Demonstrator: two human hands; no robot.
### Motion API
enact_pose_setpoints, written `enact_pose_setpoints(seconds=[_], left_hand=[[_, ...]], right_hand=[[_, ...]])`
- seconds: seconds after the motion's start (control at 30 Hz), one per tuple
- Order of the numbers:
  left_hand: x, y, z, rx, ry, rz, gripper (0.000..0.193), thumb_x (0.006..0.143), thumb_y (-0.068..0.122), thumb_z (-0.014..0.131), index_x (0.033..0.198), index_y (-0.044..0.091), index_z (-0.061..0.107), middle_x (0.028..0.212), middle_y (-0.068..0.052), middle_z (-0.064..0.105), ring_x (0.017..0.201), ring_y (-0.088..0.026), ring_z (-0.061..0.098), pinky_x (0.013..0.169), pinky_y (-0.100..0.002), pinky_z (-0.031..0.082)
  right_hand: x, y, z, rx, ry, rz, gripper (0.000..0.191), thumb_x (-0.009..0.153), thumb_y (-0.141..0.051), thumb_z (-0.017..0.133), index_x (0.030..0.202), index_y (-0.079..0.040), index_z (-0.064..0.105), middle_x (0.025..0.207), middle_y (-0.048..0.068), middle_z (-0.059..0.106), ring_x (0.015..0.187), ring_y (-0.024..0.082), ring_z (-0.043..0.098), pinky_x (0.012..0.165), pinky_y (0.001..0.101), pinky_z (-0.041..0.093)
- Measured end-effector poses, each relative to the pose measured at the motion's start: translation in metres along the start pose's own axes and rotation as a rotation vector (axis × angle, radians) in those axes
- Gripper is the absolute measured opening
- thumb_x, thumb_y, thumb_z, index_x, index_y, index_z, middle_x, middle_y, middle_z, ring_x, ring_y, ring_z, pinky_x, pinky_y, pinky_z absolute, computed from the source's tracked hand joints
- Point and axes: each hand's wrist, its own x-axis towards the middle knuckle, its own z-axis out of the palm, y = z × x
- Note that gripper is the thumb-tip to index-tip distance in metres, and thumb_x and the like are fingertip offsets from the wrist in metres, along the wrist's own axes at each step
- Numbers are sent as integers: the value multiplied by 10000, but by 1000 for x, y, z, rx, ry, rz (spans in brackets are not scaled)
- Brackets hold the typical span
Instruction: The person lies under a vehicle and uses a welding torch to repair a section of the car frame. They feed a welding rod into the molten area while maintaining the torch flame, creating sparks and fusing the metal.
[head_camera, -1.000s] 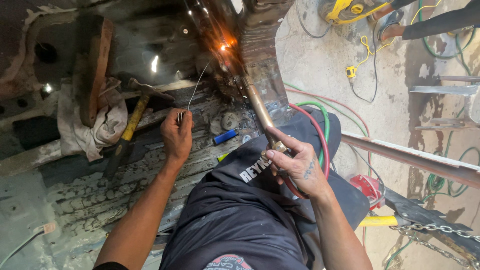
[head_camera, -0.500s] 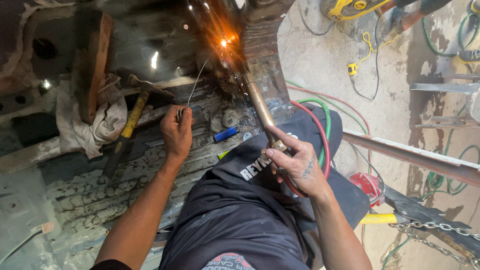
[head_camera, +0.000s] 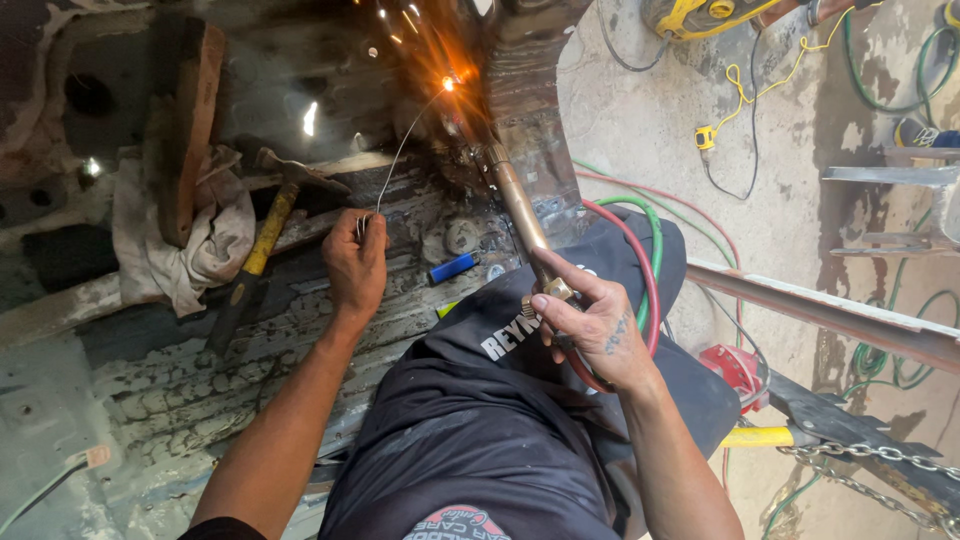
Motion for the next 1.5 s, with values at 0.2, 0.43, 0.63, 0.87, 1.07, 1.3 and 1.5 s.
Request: enact_pose_setpoints(seconds=[0.2,0.43,0.63,0.87,1.07,1.3,1.5], left_hand=[[0,1,0,10,9,31,198,1056,192,590,954,28,632,749,-7,584,674,-94,535,597,-305,452],[1,1,1,-7,23,39,156,1042,142,610,943,23,627,744,-7,587,679,-92,535,618,-289,452],[2,2,4,6,7,33,169,1050,131,600,920,25,617,732,-6,579,664,-93,523,604,-288,435],[2,-17,1,94,-28,-54,227,1053,221,592,943,29,641,713,-15,542,624,-104,470,565,-315,400],[11,-42,4,180,44,12,226,1085,194,646,1021,-21,666,841,-112,681,753,-201,645,703,-350,512],[18,-61,-2,219,7,4,219,1042,161,647,1020,-54,682,786,-133,704,734,-199,680,699,-330,542],[15,-40,0,229,9,50,213,1035,168,644,1019,-42,676,803,-121,704,725,-200,688,691,-334,545]], right_hand=[[0,-2,-3,13,-8,0,599,883,-146,722,1459,-59,580,874,24,672,617,97,613,457,267,514],[0,-2,-6,65,-17,14,592,871,-130,732,1446,-77,600,860,25,672,607,105,618,451,271,508],[-1,-2,-7,74,-43,-10,594,879,-122,737,1456,-83,601,819,18,649,603,90,602,444,268,502],[1,-4,-6,34,-43,8,588,872,-144,727,1444,-88,605,701,20,647,551,89,604,429,262,495],[-1,-5,-14,98,-87,-51,614,893,-172,724,1477,-39,592,750,1,644,570,74,602,436,235,482],[1,4,-17,131,-157,-100,678,915,-189,715,1535,-19,498,749,3,611,584,64,590,449,235,491],[-4,4,-17,135,-150,-100,662,910,-195,719,1523,-53,516,756,-7,617,587,59,596,444,233,485]])
